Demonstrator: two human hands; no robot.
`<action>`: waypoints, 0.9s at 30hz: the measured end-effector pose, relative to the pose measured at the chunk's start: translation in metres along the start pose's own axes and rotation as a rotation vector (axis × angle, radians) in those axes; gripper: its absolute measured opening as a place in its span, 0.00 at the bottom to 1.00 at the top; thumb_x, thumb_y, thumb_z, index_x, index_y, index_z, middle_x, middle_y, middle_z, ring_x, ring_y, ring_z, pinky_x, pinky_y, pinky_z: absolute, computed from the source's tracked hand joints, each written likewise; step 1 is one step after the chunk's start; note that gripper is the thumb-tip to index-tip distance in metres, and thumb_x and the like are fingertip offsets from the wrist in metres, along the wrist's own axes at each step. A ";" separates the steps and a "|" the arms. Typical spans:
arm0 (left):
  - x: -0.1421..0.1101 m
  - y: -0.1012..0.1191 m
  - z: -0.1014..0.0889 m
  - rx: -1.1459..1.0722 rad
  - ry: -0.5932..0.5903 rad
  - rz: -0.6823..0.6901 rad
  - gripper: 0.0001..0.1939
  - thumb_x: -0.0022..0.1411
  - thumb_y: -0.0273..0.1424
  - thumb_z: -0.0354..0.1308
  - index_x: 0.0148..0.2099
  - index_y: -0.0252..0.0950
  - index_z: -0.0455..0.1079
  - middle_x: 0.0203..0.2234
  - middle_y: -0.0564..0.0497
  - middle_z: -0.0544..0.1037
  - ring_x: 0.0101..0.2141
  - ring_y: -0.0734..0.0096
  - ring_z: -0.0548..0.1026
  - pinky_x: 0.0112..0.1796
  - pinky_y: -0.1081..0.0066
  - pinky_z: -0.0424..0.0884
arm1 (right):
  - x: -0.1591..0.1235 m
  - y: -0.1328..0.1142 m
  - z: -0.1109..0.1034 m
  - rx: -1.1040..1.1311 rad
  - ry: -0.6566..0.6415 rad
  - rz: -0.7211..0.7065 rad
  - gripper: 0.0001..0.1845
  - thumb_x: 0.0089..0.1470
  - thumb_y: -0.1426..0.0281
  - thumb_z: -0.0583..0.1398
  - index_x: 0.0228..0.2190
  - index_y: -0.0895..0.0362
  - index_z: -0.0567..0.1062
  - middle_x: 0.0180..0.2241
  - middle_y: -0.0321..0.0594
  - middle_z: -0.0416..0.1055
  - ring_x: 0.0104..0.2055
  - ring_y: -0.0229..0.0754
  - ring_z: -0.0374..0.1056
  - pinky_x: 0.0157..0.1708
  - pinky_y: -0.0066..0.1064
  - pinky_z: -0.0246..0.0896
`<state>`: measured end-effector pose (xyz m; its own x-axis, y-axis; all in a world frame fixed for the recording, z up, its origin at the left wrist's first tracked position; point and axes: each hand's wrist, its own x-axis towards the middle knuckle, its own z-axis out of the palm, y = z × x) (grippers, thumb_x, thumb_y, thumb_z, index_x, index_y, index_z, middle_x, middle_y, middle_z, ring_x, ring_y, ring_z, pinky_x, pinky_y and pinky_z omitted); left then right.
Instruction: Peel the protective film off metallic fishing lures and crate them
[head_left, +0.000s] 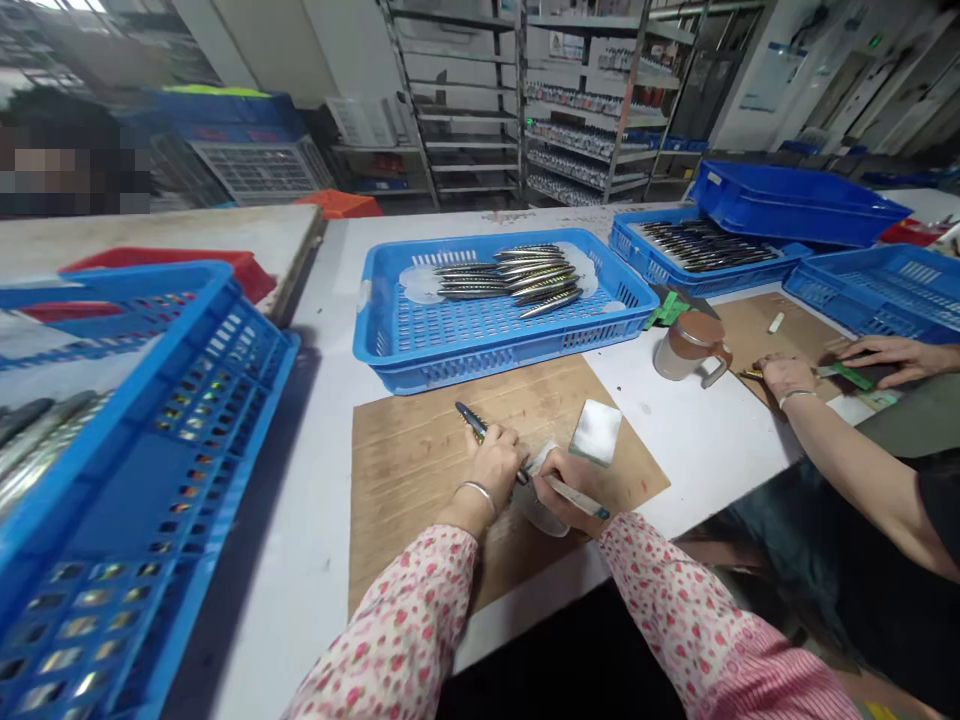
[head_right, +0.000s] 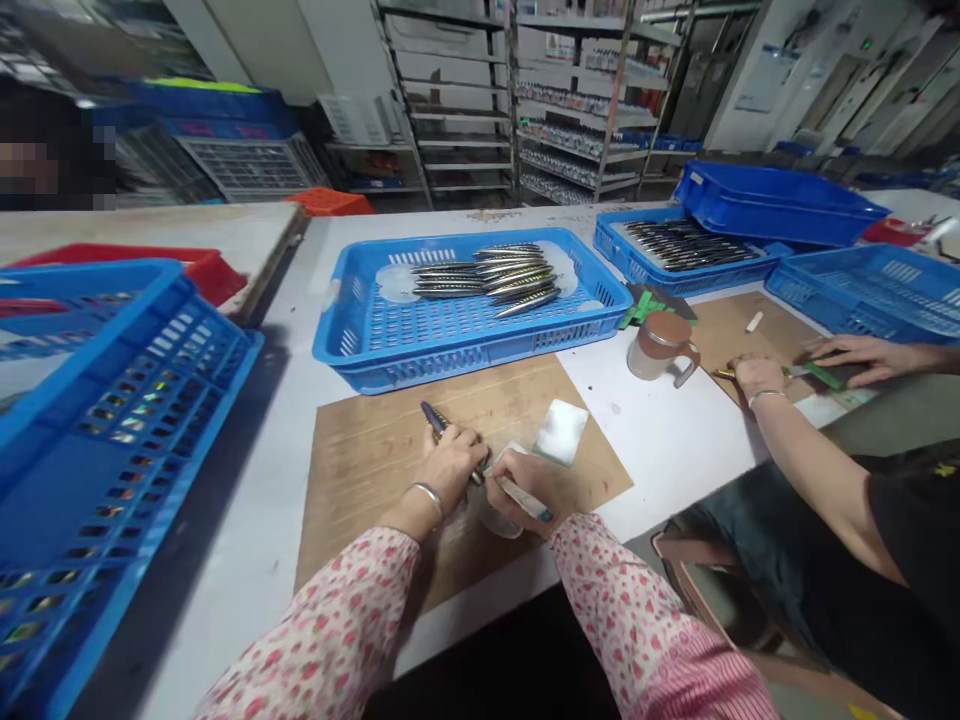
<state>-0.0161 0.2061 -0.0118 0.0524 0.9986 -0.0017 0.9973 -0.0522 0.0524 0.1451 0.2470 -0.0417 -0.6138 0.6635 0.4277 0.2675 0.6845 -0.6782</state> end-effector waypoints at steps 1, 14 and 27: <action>0.000 0.000 0.000 -0.002 -0.001 0.003 0.11 0.62 0.23 0.47 0.35 0.39 0.70 0.37 0.47 0.72 0.43 0.56 0.62 0.49 0.37 0.51 | 0.001 -0.001 0.000 0.002 0.000 -0.006 0.08 0.54 0.68 0.54 0.24 0.55 0.64 0.21 0.34 0.65 0.24 0.36 0.62 0.25 0.29 0.53; 0.001 0.004 -0.011 0.008 -0.056 0.014 0.09 0.63 0.25 0.50 0.34 0.38 0.71 0.38 0.46 0.73 0.44 0.56 0.64 0.48 0.40 0.54 | 0.005 0.003 0.004 -0.017 0.049 -0.103 0.07 0.48 0.71 0.53 0.20 0.55 0.61 0.18 0.33 0.62 0.21 0.34 0.57 0.23 0.28 0.48; 0.002 0.003 -0.013 0.018 -0.081 0.011 0.11 0.62 0.24 0.48 0.34 0.38 0.71 0.38 0.45 0.72 0.44 0.56 0.63 0.48 0.42 0.54 | 0.001 0.005 0.003 0.065 0.057 -0.029 0.06 0.50 0.72 0.51 0.23 0.54 0.59 0.21 0.33 0.62 0.24 0.35 0.60 0.26 0.28 0.51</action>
<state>-0.0133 0.2078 0.0012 0.0663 0.9944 -0.0820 0.9974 -0.0636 0.0351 0.1439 0.2504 -0.0464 -0.5768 0.6609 0.4801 0.1998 0.6841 -0.7015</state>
